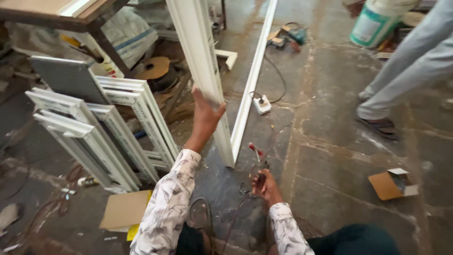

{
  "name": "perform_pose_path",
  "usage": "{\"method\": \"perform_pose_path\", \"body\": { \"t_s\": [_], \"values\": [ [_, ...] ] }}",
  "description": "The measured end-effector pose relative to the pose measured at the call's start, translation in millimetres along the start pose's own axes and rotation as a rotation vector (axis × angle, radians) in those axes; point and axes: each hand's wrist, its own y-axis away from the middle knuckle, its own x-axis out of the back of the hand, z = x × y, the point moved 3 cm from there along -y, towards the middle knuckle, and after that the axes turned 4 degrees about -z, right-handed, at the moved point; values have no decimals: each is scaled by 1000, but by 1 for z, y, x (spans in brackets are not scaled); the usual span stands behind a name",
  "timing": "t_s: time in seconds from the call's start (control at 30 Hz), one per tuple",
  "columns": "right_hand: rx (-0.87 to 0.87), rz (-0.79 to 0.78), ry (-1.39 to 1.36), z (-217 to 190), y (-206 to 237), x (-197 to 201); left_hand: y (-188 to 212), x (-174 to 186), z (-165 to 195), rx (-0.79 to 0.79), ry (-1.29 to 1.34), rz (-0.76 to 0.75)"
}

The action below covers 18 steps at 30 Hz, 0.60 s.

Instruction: The person kneels on the workshop floor holding a white window frame profile upright and uses pliers to grip and pull fasteners out of it. They then hold the profile with pliers while tapping it with a mallet, and finally set the profile down among stacked frames.

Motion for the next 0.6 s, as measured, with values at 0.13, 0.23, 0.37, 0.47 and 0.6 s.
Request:
{"method": "perform_pose_path", "body": {
  "t_s": [0.13,0.23,0.37,0.47,0.6],
  "values": [
    [111,-179,221,-19,22,-3,-5,4,18,86,127,-45],
    [416,-288,284,-37,52,-11,-8,12,34,43,199,-53],
    [428,-339,609,-69,77,-39,-13,30,45,-31,346,1],
    [548,-300,814,-88,82,-73,-19,40,51,-186,376,141],
    [567,-271,960,-107,94,-110,-28,44,51,-136,390,80]
  ]
}}
